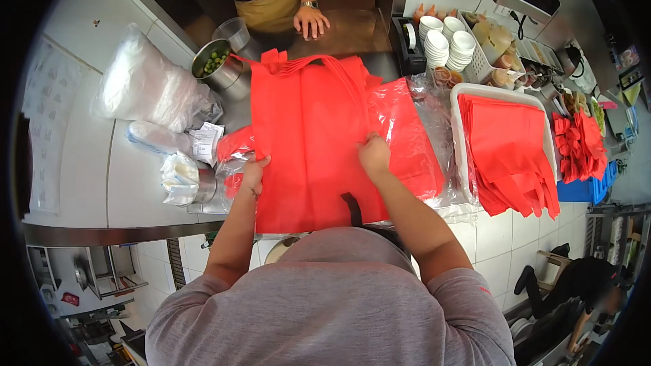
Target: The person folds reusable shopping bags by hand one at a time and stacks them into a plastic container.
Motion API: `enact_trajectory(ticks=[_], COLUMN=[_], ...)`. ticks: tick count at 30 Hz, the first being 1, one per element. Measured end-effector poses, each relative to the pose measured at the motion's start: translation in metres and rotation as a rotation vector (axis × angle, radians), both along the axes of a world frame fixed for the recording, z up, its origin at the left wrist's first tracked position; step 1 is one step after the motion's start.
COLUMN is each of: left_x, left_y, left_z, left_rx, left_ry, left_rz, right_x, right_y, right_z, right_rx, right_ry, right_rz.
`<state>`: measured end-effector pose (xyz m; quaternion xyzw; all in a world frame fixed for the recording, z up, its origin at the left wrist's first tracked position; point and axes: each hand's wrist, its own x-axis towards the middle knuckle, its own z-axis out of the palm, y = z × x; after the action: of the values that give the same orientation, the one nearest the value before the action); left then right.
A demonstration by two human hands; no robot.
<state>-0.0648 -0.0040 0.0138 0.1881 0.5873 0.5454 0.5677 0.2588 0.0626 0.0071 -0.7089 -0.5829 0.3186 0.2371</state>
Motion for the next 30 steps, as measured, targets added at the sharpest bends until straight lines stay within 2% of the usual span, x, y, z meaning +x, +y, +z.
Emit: enact_trajectory(ticks=[4,6,7,8,9,11,12,13,14,16,17,18,20,21,25,28,30], left_x=[0.007,0.020,0.030,0.042,0.060,0.098,0.111,0.120,0.121,0.111,0.105,0.097,0.087,0.082,0.071,0.068,0.063], left_y=[0.006,0.007,0.007,0.011,0.014,0.011,0.017,0.026,0.030,0.027,0.028,0.032,0.020,0.018,0.014,0.014,0.015], left_z=[-0.011,-0.011,-0.001,0.012,0.034,0.074,0.063,0.041,0.023,0.003,-0.001,-0.006,0.007,0.008,0.005,0.003,-0.006], left_rx=[0.051,0.066,0.193,0.324,0.332,0.342,0.336,0.366,0.396,0.386,0.379,0.375,0.236,0.201,0.140,0.086,0.086], left_ry=[0.076,0.149,0.456,0.759,0.759,1.589,1.587,1.531,1.469,1.516,1.560,1.555,1.705,1.701,1.724,1.725,1.587], left_rz=[-0.078,-0.141,-0.087,-0.028,-0.033,-0.240,-0.246,-0.391,-0.535,-0.587,-0.631,-0.631,-0.608,-0.574,-0.540,-0.426,-0.263], right_x=[0.031,0.040,0.024,0.014,0.006,-0.024,-0.040,-0.051,-0.054,-0.053,-0.044,-0.035,-0.018,-0.010,-0.008,-0.006,-0.001], right_y=[0.021,0.029,0.014,0.008,0.005,-0.005,-0.005,-0.006,-0.008,-0.012,-0.013,-0.008,-0.011,-0.007,-0.011,-0.010,-0.008], right_z=[0.019,0.008,0.052,0.058,0.061,0.064,0.053,0.038,0.029,0.019,0.017,0.016,0.024,0.014,0.017,0.013,0.008], right_rx=[0.096,0.183,0.270,0.450,0.627,0.681,0.581,0.479,0.473,0.410,0.360,0.355,0.278,0.286,0.287,0.309,0.250], right_ry=[0.046,-0.053,-0.278,-0.267,-0.259,-0.127,-0.051,0.029,0.034,-0.252,-0.404,-0.405,-0.583,-0.603,-0.576,-0.526,-0.447], right_rz=[-0.004,-0.079,-0.122,-0.030,0.064,0.388,0.513,0.634,0.631,0.768,0.754,0.759,0.543,0.493,0.414,0.233,0.095])
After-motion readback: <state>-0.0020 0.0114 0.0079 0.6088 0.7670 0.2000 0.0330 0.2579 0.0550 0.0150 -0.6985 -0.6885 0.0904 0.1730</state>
